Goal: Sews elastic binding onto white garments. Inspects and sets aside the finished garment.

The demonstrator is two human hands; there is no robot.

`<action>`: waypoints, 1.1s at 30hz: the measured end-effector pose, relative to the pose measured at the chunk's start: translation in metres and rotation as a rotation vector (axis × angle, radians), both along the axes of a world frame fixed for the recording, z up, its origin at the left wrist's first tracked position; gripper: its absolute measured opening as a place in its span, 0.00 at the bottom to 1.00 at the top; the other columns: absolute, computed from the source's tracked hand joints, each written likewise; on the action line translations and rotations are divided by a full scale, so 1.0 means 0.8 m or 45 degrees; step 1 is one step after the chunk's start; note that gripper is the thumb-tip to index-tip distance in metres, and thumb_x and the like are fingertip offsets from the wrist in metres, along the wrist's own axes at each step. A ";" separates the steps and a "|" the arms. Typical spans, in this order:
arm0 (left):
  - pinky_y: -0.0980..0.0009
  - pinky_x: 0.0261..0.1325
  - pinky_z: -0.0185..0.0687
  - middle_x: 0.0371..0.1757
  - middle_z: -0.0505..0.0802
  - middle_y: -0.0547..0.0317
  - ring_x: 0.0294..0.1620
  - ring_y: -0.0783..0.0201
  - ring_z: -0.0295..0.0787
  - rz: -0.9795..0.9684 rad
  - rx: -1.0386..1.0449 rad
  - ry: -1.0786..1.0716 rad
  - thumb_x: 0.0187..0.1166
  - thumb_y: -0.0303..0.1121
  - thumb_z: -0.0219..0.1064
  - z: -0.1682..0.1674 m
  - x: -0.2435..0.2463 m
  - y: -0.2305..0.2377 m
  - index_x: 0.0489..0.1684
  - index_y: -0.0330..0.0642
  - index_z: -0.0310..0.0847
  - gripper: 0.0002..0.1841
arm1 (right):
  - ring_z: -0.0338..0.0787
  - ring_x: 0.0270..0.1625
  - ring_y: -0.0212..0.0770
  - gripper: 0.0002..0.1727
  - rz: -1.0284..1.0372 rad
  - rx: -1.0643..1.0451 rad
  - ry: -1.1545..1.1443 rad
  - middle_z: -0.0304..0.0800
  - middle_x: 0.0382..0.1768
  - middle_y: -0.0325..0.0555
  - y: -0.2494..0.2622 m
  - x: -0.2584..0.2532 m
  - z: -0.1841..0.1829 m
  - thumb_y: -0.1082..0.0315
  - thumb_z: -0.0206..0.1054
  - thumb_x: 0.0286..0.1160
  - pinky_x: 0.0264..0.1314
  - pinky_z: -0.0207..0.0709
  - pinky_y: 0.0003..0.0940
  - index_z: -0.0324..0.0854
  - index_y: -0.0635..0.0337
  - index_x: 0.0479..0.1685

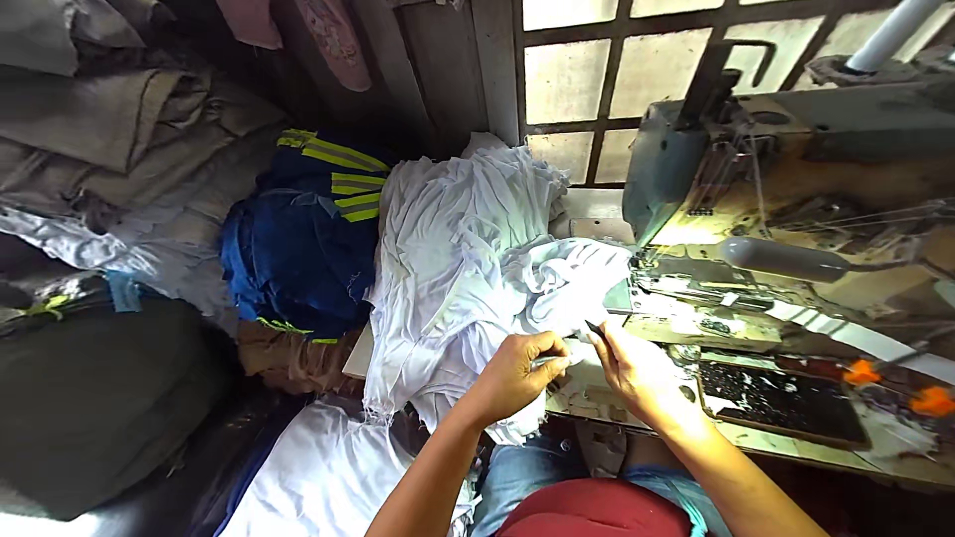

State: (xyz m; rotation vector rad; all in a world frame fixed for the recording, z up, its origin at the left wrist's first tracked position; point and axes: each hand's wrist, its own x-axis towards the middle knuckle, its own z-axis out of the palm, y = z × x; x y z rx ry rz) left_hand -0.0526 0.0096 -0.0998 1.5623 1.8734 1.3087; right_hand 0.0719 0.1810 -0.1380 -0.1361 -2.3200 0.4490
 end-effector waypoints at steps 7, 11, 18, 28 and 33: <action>0.85 0.30 0.79 0.29 0.89 0.74 0.26 0.85 0.82 -0.282 0.127 -0.348 0.87 0.42 0.62 0.024 -0.026 -0.079 0.41 0.42 0.84 0.13 | 0.88 0.23 0.46 0.18 -0.044 0.004 0.003 0.88 0.26 0.49 0.010 0.015 -0.010 0.58 0.60 0.84 0.23 0.81 0.41 0.86 0.66 0.47; 0.68 0.45 0.88 0.37 0.92 0.58 0.36 0.70 0.90 0.406 0.013 0.041 0.87 0.37 0.54 0.039 -0.070 -0.112 0.46 0.30 0.84 0.18 | 0.89 0.22 0.47 0.22 -0.103 0.130 -0.035 0.89 0.25 0.50 0.032 0.045 -0.072 0.53 0.61 0.78 0.22 0.81 0.43 0.89 0.65 0.42; 0.52 0.68 0.80 0.56 0.91 0.37 0.59 0.50 0.88 0.786 -0.347 -0.036 0.87 0.34 0.64 0.009 -0.142 -0.086 0.68 0.26 0.78 0.20 | 0.93 0.41 0.57 0.22 -0.091 0.227 0.028 0.93 0.40 0.58 0.041 0.044 -0.077 0.54 0.63 0.79 0.43 0.84 0.49 0.93 0.65 0.47; 0.37 0.77 0.70 0.51 0.95 0.38 0.59 0.39 0.91 0.669 -0.177 0.538 0.80 0.26 0.65 0.007 -0.027 -0.084 0.55 0.27 0.88 0.13 | 0.88 0.62 0.62 0.23 0.465 -0.320 -0.557 0.88 0.56 0.66 -0.045 -0.215 0.112 0.58 0.69 0.82 0.66 0.78 0.60 0.83 0.74 0.60; 0.35 0.77 0.70 0.43 0.96 0.41 0.52 0.40 0.94 0.839 -0.268 0.675 0.79 0.27 0.66 -0.006 0.017 -0.146 0.46 0.30 0.91 0.10 | 0.85 0.67 0.68 0.20 0.456 -0.013 -1.099 0.87 0.59 0.69 -0.088 -0.276 0.091 0.61 0.67 0.82 0.65 0.74 0.70 0.85 0.71 0.59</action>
